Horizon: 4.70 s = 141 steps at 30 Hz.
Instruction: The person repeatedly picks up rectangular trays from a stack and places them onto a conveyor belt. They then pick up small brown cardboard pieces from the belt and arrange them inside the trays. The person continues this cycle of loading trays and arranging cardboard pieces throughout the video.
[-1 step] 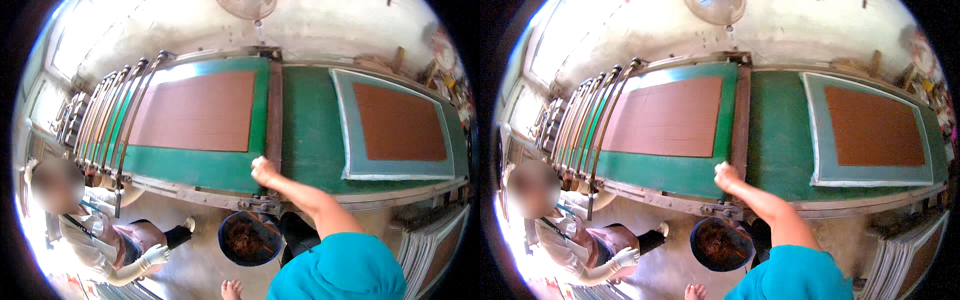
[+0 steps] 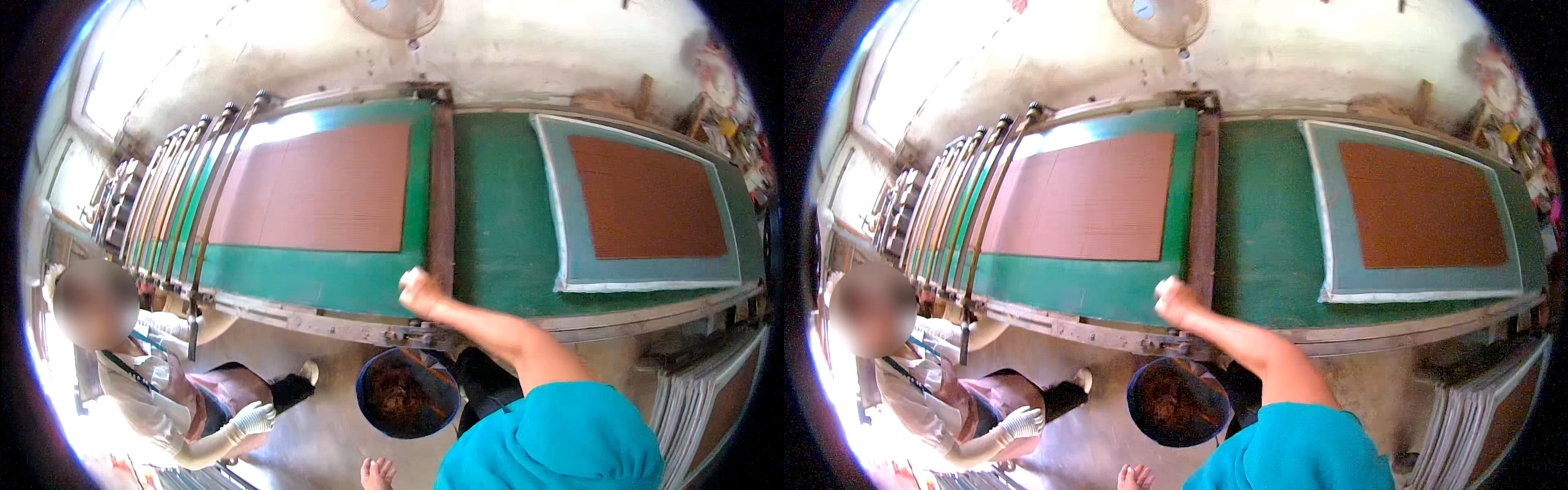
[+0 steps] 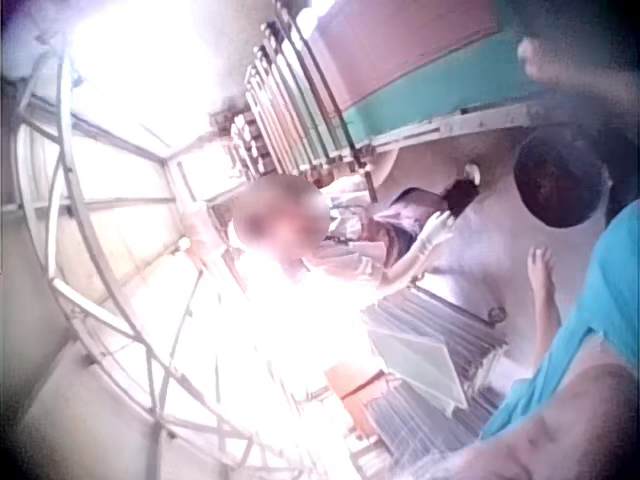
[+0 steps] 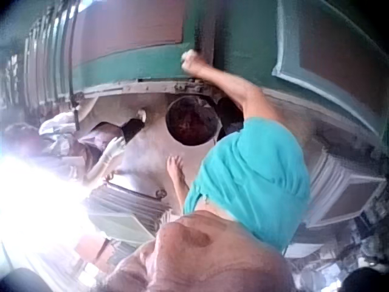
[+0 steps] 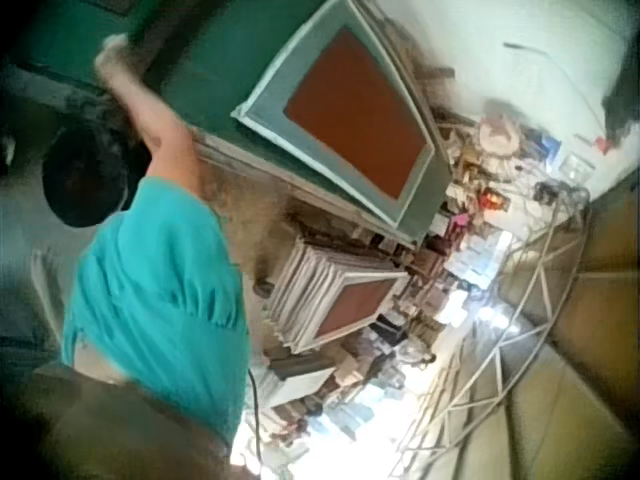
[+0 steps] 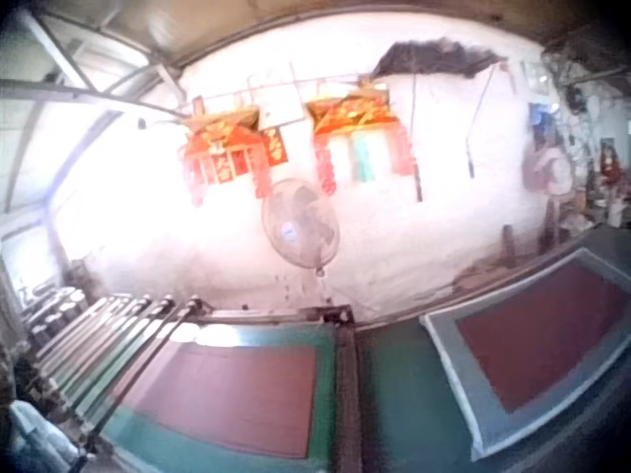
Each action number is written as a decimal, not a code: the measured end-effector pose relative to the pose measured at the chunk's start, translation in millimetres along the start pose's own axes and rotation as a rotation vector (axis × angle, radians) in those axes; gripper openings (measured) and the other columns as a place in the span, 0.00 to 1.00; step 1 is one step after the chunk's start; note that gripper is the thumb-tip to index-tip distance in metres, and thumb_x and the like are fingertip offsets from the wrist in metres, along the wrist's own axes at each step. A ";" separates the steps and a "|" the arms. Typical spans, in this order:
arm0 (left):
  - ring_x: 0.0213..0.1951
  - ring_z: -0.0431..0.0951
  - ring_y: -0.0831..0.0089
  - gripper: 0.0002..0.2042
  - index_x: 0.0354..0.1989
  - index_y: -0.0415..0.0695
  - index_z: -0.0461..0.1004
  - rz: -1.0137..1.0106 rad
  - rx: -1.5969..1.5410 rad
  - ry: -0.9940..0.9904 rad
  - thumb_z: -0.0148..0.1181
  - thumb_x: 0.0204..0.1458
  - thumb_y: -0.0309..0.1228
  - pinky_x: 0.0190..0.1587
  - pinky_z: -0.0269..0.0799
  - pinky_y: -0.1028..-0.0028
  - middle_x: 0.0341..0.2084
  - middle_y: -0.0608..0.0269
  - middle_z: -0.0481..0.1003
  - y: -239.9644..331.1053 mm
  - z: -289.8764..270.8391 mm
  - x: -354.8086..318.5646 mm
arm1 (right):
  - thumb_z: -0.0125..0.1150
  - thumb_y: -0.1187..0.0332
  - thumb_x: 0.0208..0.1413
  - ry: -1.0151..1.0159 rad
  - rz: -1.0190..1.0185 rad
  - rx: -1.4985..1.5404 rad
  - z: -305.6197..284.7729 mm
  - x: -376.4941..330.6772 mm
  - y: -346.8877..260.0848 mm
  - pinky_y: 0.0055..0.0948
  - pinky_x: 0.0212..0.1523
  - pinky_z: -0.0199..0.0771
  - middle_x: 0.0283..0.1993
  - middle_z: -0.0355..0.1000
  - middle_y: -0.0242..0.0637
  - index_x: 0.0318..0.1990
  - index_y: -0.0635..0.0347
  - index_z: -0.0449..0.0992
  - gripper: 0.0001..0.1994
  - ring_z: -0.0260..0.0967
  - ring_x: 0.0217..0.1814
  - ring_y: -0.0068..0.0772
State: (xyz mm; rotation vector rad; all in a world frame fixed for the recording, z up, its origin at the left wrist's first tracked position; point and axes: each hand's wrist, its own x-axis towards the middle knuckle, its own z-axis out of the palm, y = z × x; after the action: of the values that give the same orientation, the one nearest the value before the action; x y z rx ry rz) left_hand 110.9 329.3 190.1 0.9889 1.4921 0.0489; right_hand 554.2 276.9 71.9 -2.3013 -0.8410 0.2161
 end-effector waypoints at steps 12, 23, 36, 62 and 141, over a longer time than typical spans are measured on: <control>0.40 0.73 0.70 0.21 0.52 0.39 0.65 0.493 0.875 -0.719 0.56 0.51 0.34 0.40 0.70 0.72 0.42 0.55 0.70 -27.9 126.1 66.0 | 0.51 0.68 0.49 -0.549 -0.220 0.860 -41.2 -127.9 -175.9 0.35 0.37 0.69 0.31 0.73 0.49 0.56 0.67 0.60 0.25 0.72 0.32 0.39; 0.39 0.70 0.73 0.15 0.47 0.40 0.70 1.072 1.035 -1.294 0.55 0.52 0.31 0.41 0.67 0.75 0.36 0.62 0.74 52.9 393.1 -26.1 | 0.55 0.72 0.45 0.578 0.988 1.195 -213.9 -306.2 202.1 0.22 0.20 0.67 0.26 0.73 0.39 0.32 0.65 0.75 0.07 0.70 0.23 0.23; 0.56 0.63 0.57 0.26 0.61 0.36 0.52 1.495 1.405 -1.058 0.48 0.54 0.31 0.56 0.59 0.65 0.58 0.46 0.58 113.7 1052.2 -139.0 | 0.52 0.34 0.44 1.045 1.500 1.808 -326.4 -424.7 395.8 0.52 0.47 0.69 0.48 0.67 0.53 0.52 0.68 0.64 0.42 0.68 0.46 0.50; 0.32 0.70 0.49 0.23 0.32 0.36 0.74 1.328 1.418 -1.090 0.43 0.55 0.47 0.34 0.65 0.58 0.27 0.46 0.72 19.0 903.0 -261.3 | 0.48 0.50 0.56 1.799 1.753 0.790 -459.4 -681.4 234.6 0.33 0.23 0.69 0.22 0.70 0.40 0.31 0.70 0.74 0.25 0.67 0.18 0.30; 0.50 0.64 0.51 0.17 0.39 0.40 0.73 1.275 1.090 -0.588 0.59 0.39 0.34 0.54 0.60 0.62 0.41 0.45 0.70 -365.5 405.5 -230.9 | 0.48 0.77 0.49 1.343 1.237 -0.106 -367.9 -1023.7 265.4 0.27 0.31 0.72 0.31 0.73 0.43 0.38 0.65 0.73 0.10 0.71 0.27 0.31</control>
State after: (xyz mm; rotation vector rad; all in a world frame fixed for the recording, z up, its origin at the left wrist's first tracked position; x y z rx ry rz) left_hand 217.5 -243.0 78.4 2.4337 0.0505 -0.1526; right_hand 26.3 -709.9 110.7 -2.0485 1.2348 -0.7885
